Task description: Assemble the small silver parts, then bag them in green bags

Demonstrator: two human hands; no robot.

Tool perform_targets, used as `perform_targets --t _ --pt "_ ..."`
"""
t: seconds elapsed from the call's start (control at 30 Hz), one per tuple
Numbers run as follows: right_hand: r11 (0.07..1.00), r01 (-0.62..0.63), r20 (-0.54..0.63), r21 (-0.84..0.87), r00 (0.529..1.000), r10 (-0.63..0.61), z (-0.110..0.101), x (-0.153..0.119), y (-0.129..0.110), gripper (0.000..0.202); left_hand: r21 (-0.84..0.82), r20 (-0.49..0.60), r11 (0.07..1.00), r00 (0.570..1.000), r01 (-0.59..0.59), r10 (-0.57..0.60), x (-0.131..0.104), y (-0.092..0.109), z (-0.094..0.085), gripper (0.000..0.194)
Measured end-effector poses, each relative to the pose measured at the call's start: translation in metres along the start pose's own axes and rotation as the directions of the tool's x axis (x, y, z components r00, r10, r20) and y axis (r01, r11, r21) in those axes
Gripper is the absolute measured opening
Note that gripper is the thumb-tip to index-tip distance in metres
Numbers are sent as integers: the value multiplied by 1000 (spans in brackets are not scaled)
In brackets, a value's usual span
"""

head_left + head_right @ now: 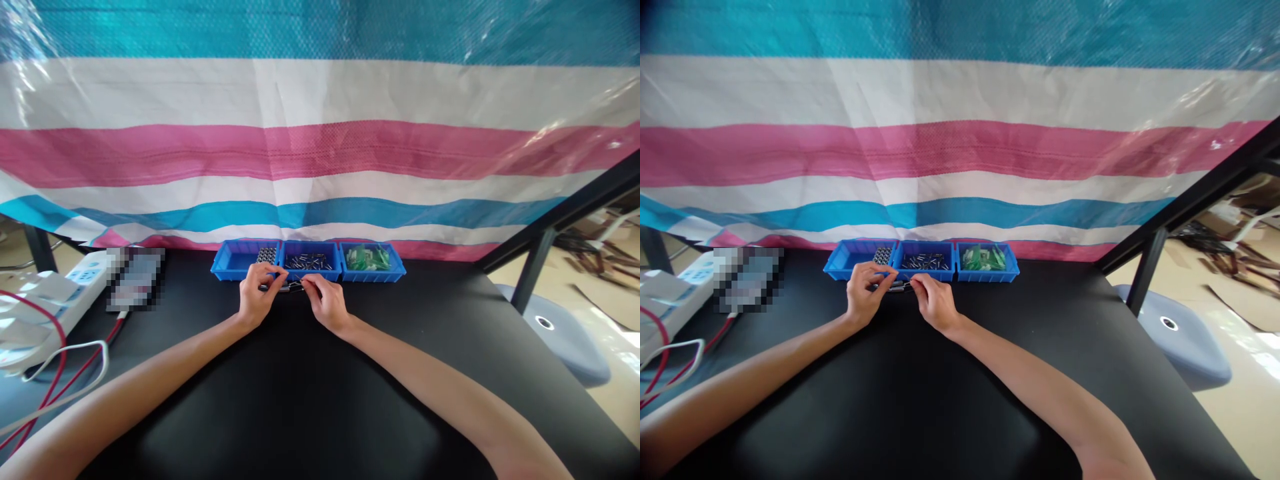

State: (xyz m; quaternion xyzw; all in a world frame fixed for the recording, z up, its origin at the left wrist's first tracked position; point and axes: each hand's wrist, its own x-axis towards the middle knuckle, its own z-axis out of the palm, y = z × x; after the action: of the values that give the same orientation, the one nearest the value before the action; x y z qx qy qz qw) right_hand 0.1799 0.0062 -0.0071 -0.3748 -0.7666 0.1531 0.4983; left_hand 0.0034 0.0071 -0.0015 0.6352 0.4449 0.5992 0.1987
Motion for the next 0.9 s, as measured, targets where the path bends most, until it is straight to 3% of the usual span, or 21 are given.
perform_targets --t 0.47,0.77,0.9 --pt "1000 0 58 -11 998 1 0 1 0 17 119 12 988 996 -94 93 -3 -4 -2 19" --pt "1000 18 90 -14 996 -16 1 0 3 20 66 22 995 997 -78 76 -2 2 -1 23" --pt "999 24 106 -35 994 -20 1 -2 5 22 101 33 987 992 -127 124 -2 2 -1 21"
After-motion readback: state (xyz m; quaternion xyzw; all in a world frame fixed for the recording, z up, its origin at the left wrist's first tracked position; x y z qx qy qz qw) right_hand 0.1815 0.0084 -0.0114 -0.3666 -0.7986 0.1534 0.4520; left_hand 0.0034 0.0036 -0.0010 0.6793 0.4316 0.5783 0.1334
